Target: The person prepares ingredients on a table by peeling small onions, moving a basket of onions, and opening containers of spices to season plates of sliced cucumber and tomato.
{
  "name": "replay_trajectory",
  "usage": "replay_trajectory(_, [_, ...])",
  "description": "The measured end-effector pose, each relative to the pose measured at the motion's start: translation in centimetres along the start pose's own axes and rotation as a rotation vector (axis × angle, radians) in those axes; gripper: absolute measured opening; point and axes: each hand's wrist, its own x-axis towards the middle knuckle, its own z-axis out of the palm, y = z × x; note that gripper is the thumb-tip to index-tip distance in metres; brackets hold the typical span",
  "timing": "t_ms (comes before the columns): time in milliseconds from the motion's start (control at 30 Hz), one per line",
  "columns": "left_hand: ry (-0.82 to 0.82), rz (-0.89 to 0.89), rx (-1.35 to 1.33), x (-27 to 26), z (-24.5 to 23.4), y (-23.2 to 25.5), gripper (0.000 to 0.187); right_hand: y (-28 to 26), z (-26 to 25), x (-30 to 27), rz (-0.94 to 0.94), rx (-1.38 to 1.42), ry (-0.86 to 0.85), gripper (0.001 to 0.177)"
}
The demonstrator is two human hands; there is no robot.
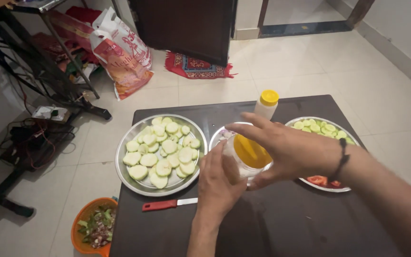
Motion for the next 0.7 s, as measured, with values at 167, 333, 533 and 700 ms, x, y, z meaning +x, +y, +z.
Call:
replay_trajectory(167, [-0.012, -0.003, 0.034, -0.1, -0.1, 0.3, 0.089, -1.2, -0.2, -0.2, 0.052, -0.072, 0.018, 0.076])
replay_trajectory(333, [0.021, -0.016, 0.041, 0.0, -0.9, -0.5, 0.091, 3.3, 0.1, -2.8, -0.256, 0.213, 0.381, 0.063])
replay_trajectory(533, [0.073, -0.054, 0.08, 0.1, -0.4, -0.5, 0.093, 7.9, 5.7, -3.9, 0.252, 0.457, 0.417, 0.053])
replay_trajectory(700, [0.056, -0.002, 0.027, -0.3, 0.9, 0.9, 0.095, 9.5, 10.1, -5.4, 0.438, 0.139, 0.281, 0.066])
